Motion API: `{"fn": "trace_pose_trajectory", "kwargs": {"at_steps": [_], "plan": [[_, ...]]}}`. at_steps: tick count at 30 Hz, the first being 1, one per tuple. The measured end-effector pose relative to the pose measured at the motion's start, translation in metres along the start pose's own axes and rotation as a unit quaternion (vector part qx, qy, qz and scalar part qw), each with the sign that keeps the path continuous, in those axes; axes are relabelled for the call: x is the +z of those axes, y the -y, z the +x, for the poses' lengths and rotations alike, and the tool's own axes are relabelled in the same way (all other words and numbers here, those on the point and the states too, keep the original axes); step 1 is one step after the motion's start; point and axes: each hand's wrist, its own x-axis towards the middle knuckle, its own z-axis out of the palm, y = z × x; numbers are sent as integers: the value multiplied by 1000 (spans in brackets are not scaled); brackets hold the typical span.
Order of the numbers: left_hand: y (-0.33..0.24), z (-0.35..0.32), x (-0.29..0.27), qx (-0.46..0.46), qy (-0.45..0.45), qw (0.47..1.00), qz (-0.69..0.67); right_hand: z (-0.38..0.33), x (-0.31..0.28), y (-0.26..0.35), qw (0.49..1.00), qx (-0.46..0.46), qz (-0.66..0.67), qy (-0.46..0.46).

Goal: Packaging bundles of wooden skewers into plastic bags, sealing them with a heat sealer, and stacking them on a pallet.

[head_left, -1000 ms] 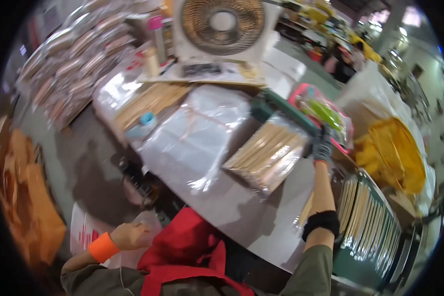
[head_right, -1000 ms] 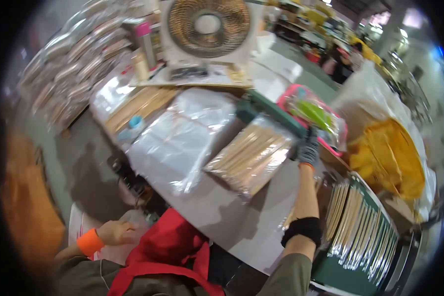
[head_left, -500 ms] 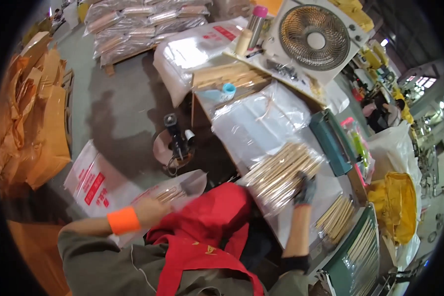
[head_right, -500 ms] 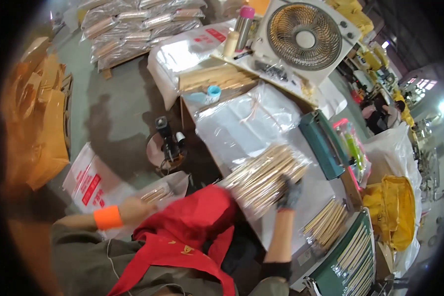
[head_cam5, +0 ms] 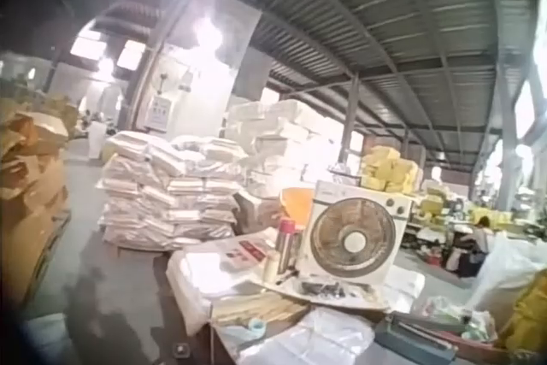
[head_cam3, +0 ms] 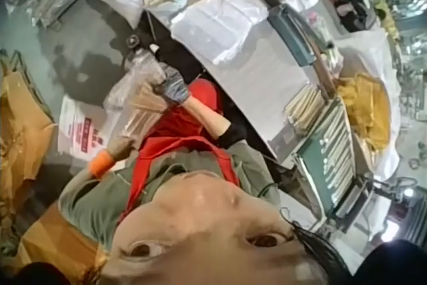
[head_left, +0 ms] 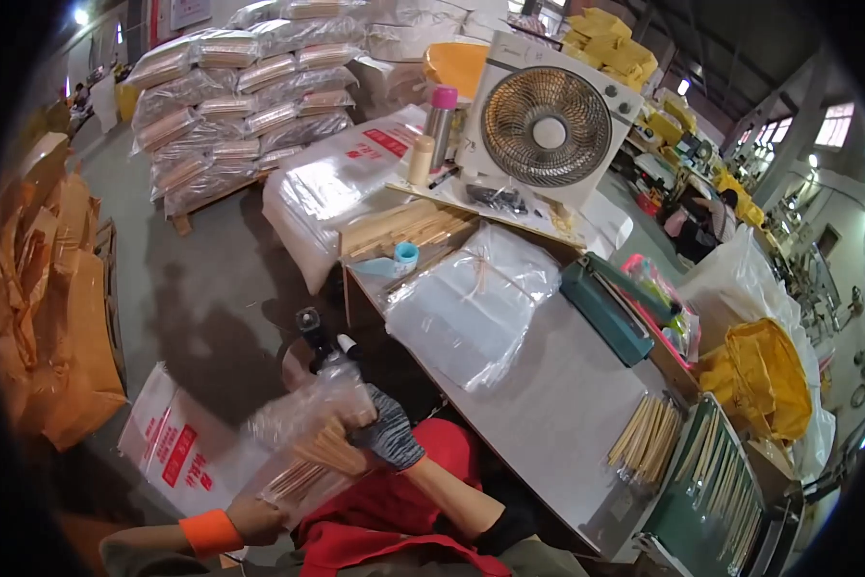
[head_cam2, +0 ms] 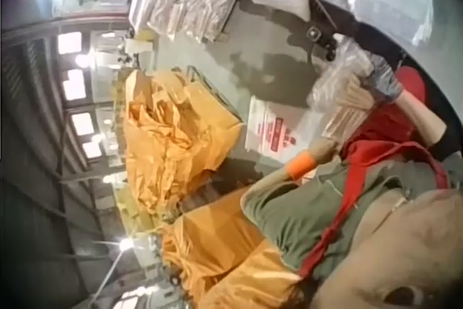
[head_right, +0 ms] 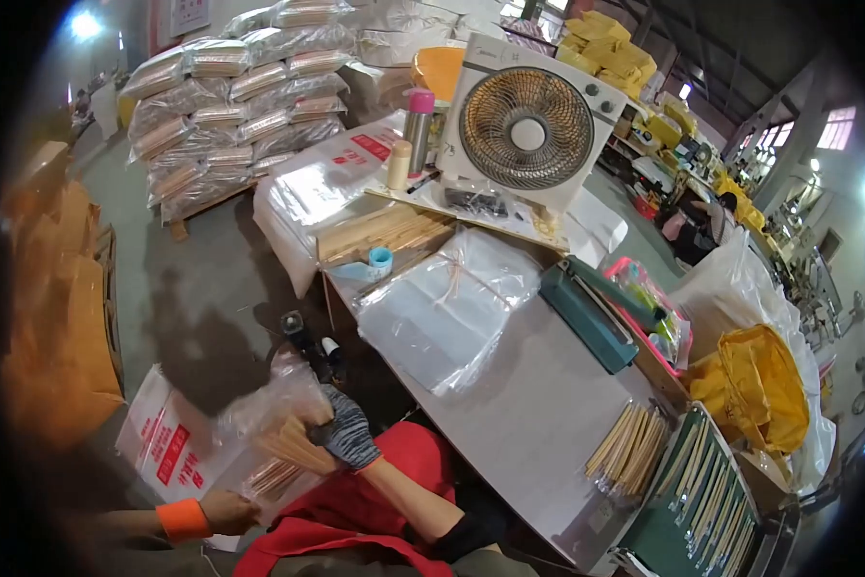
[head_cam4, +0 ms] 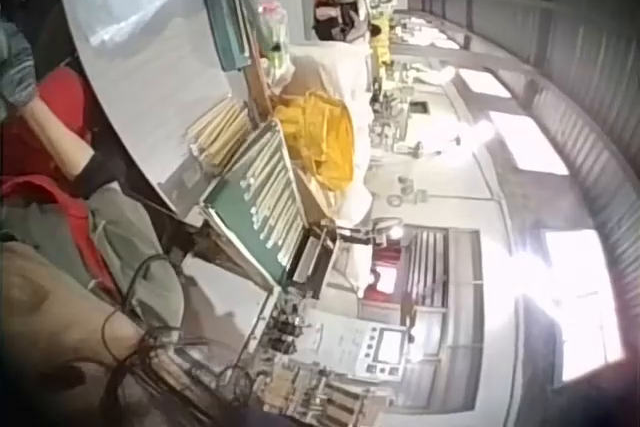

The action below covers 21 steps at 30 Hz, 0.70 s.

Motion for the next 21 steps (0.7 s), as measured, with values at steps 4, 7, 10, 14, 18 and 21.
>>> {"fn": "trace_pose_trajectory", "kwargs": {"at_steps": [4,7,10,14,18,21], "plan": [[16,3,-25,111,-57,990,63,1,21,-34,863,307,401,10],[44,-20,-38,106,-58,955,269,23,50,-56,900,137,395,125],[28,-42,-84,108,17,960,256,37,76,-41,903,-56,-201,376],[28,-21,-19,248,-61,947,194,-21,153,-58,727,-48,-416,545],[62,15,17,248,-30,968,19,-69,175,-120,762,-101,-323,552],[41,13,-6,214,-4,976,27,-53,136,-73,771,-14,-295,564]]}}
